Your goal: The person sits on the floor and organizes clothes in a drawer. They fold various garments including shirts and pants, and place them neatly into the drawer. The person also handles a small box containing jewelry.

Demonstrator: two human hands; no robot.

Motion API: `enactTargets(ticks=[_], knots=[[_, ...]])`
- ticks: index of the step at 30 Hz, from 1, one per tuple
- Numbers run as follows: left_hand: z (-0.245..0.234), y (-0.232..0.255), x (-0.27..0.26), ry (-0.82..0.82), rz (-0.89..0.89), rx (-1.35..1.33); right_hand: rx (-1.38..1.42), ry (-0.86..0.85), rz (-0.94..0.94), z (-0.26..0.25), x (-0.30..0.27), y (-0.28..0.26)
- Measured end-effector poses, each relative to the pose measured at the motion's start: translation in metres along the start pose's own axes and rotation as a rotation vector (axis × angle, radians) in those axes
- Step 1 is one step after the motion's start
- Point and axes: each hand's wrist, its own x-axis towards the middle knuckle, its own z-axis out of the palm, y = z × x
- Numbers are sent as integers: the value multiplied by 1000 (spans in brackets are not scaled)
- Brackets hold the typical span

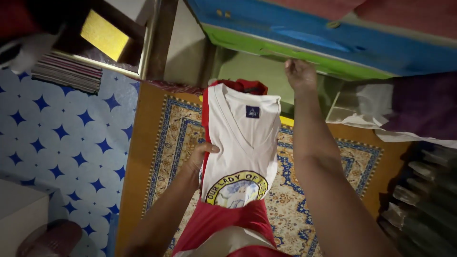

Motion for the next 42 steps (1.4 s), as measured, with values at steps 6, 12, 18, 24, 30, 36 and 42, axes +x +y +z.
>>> enactTargets(ticks=[6, 12, 18, 24, 30, 36, 42], knots=[[-39, -3, 24, 94, 126, 67, -32, 49, -67, -20, -22, 25], [-30, 3, 6, 51, 118, -3, -28, -47, -61, -88, -81, 80], [-15, 6, -15, 35, 144, 48, -162, -107, 86, -114, -151, 112], [13, 16, -29, 21, -9, 52, -218, -233, 135, -66, -227, 125], [51, 30, -36, 21, -60, 95, -312, -351, 191, 14, -302, 106], [52, 37, 6, -57, 26, 123, -296, -296, 48, 76, -330, 32], [87, 97, 67, 19, 82, 188, -531, -213, 128, 68, -199, 1]])
